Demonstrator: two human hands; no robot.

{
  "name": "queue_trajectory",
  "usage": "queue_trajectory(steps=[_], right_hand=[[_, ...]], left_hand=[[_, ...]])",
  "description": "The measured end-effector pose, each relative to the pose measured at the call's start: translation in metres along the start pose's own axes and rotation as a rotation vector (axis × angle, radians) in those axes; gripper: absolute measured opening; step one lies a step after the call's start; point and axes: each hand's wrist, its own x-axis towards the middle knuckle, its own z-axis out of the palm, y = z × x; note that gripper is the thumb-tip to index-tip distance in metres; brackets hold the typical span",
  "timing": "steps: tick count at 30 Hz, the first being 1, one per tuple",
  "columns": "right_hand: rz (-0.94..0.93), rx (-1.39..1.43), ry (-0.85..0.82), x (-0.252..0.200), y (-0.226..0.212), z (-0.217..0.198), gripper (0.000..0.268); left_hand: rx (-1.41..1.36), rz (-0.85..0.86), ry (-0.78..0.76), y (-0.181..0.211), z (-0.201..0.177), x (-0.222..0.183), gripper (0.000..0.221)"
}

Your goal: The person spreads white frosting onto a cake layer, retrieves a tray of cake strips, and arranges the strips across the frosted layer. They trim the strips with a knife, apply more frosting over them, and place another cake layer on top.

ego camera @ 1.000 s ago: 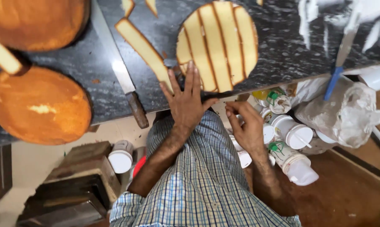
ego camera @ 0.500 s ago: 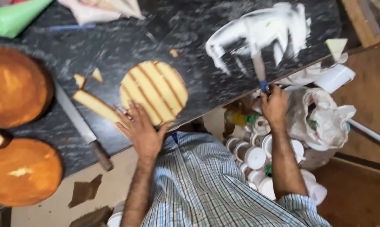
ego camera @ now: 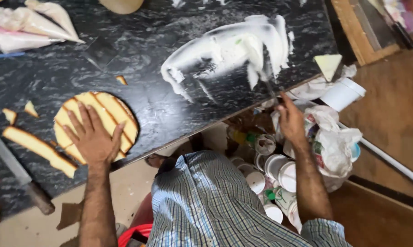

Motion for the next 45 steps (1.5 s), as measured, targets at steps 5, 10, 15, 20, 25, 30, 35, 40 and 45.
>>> queue_trajectory(steps=[5, 10, 15, 20, 25, 30, 35, 40, 45], right_hand=[[0.353, 0.056, -0.049, 0.026, 0.007, 0.018, 0.051], [0.100, -0.200, -0.025, 0.058, 0.010, 0.086, 0.053], [0.003, -0.300, -0.192, 0.025, -0.035, 0.146, 0.055], [0.585, 0.817, -0.669, -0.060, -0.085, 0.141, 0.058], [0.492, 1.016, -0.381, -0.078, -0.081, 0.085, 0.061], [-0.055, -0.644, 0.116, -0.046, -0.054, 0.108, 0.053], [-0.177, -0.340, -0.052, -0.071, -0.068, 0.179, 0.070], [0.646, 1.040, -0.432, -0.053, -0.013, 0.136, 0.046], [0.580, 0.615, -0.560, -0.078, 0.004, 0.097, 0.049]], left_hand=[[0.030, -0.044, -0.071, -0.004, 0.002, 0.003, 0.105], [-0.041, -0.071, -0.199, -0.012, -0.009, 0.015, 0.102], [-0.304, -0.172, 0.130, -0.035, -0.030, 0.008, 0.082], [-0.743, -0.252, 0.526, -0.091, -0.010, -0.034, 0.066], [-0.857, -0.389, 0.613, -0.084, 0.045, -0.065, 0.065], [-0.544, -0.333, 0.521, -0.056, 0.045, -0.052, 0.078], [-0.546, -0.287, 0.540, -0.057, 0.032, -0.062, 0.069], [-0.597, -0.354, 0.720, -0.056, 0.024, -0.102, 0.043], [-1.145, -0.676, 0.738, -0.038, 0.040, -0.143, 0.031]])
